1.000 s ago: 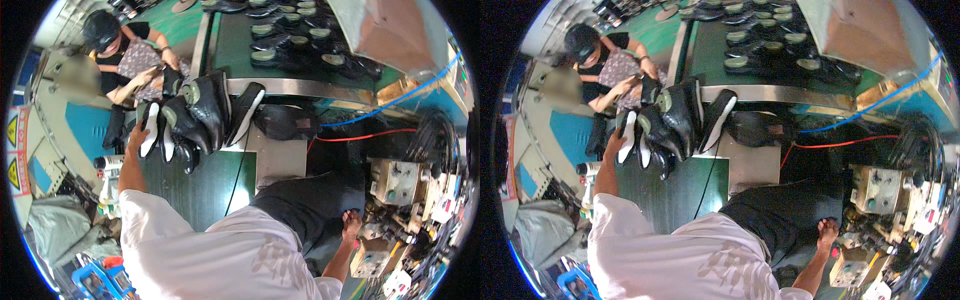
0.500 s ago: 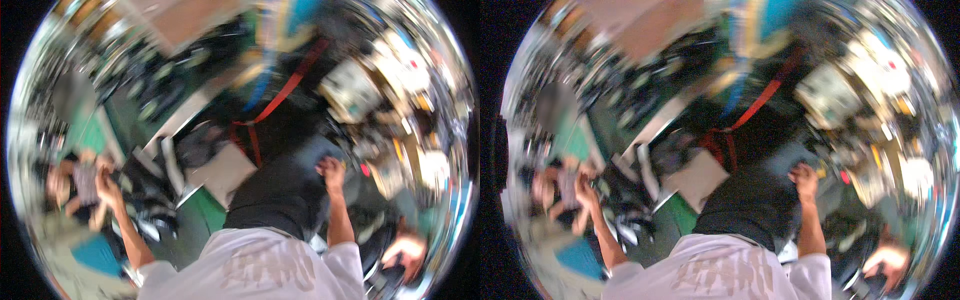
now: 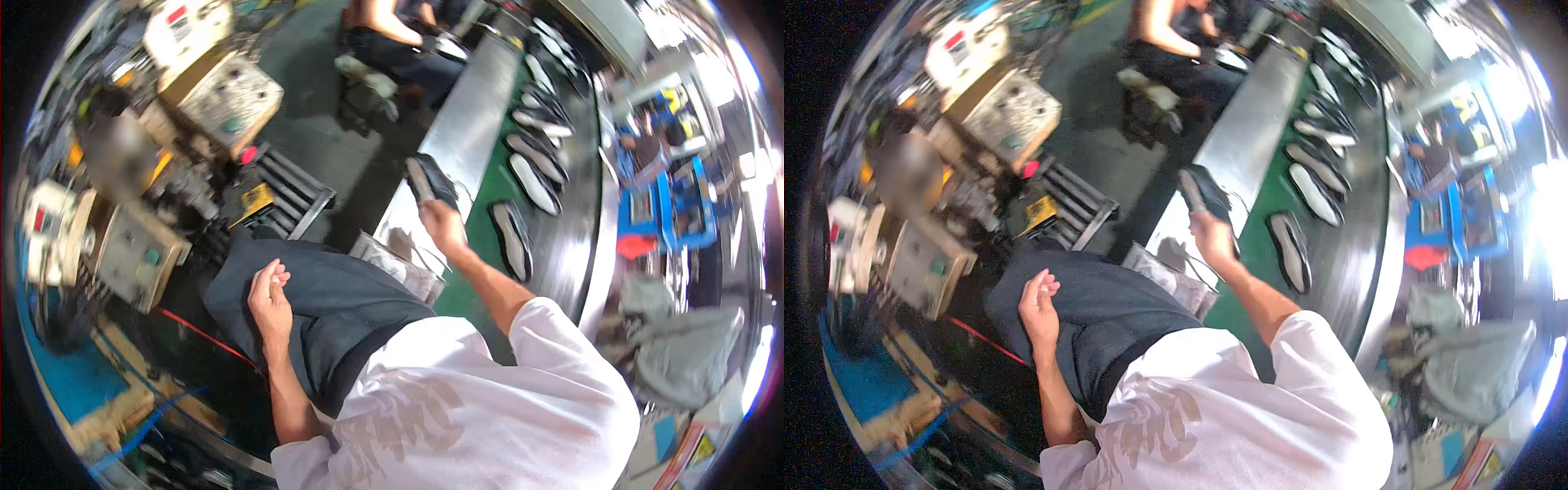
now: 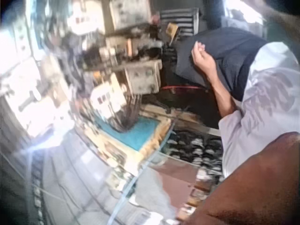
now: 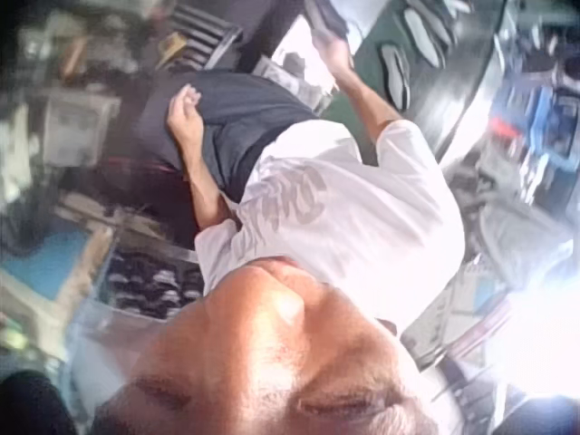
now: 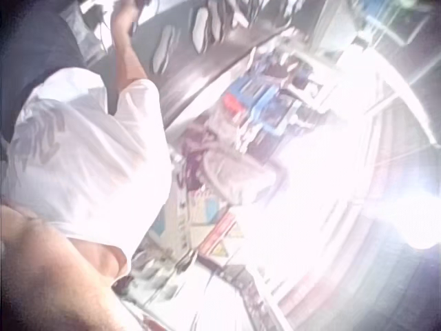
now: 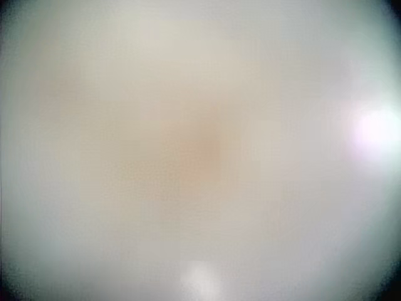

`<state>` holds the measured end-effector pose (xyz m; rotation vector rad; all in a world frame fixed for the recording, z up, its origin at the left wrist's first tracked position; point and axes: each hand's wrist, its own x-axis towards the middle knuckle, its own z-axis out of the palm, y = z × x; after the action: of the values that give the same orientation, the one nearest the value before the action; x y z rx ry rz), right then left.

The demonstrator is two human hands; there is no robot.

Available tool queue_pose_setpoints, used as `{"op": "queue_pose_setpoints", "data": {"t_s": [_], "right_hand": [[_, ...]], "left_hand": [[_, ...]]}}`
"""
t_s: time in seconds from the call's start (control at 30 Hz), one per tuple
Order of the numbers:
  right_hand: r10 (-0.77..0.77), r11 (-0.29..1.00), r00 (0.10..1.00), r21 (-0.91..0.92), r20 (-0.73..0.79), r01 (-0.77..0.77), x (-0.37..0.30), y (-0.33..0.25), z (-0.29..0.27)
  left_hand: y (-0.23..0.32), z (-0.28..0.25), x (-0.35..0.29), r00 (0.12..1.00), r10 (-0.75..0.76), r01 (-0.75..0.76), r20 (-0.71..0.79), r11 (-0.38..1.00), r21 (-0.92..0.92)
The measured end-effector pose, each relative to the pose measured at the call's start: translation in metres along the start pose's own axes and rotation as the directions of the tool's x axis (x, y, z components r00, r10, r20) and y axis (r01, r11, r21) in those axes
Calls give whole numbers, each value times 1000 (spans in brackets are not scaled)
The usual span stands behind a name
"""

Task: Manually lasting and shaping shoes at an industrial production line using specialized machinery and tools.

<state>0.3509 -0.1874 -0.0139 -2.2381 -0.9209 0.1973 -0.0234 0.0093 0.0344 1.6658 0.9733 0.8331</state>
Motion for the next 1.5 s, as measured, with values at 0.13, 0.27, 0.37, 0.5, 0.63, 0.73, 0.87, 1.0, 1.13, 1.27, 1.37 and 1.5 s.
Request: {"op": "queue_pose_setpoints", "data": {"t_s": [0.13, 0.27, 0.37, 0.5, 0.63, 0.73, 0.87, 1.0, 1.13, 1.27, 1.37, 1.5], "right_hand": [[375, 869, 848, -175, -374, -462, -78, 169, -137], [670, 629, 691, -288, -271, -722, -161, 248, -210], [596, 754, 785, -219, -166, -619, -151, 267, -210], [653, 733, 756, -213, -45, -646, -79, 267, -174], [686, 722, 727, -92, -32, -686, -47, 255, -190], [666, 703, 745, 303, 37, -643, -27, 203, -190], [617, 561, 769, 594, 164, -577, 13, 81, -170], [425, 546, 842, 648, 332, -531, 22, -62, -112], [126, 603, 803, 598, 582, -528, 1, -167, -44], [-126, 826, 642, 439, 756, -354, -5, -196, 13], [-401, 902, 640, 403, 655, 153, 5, -231, 45], [-466, 884, 522, 395, 714, 249, 20, -283, 69]], "left_hand": [[-29, 49, 0, 974, 47, -90, 223, 979, 185], [-37, 58, -4, 988, 98, -121, 116, 970, 209], [-35, 53, -2, 991, 27, -52, 128, 980, 194], [-36, 64, 18, 979, -35, -10, 203, 976, 215], [-20, 71, 38, 961, -84, 17, 263, 968, 249], [-10, 87, 55, 943, -176, 155, 283, 983, 93], [59, 137, 97, 914, -11, 116, 406, 965, -237], [124, 169, 133, 884, 110, 46, 454, 946, -320], [114, 121, 143, 964, 198, -174, 175, 974, -148], [71, 39, 92, 961, 232, -207, -152, 964, 164], [49, 1, 51, 961, 138, -99, -240, 981, 169], [44, -25, 21, 955, 22, 15, -297, 993, 120]]}}
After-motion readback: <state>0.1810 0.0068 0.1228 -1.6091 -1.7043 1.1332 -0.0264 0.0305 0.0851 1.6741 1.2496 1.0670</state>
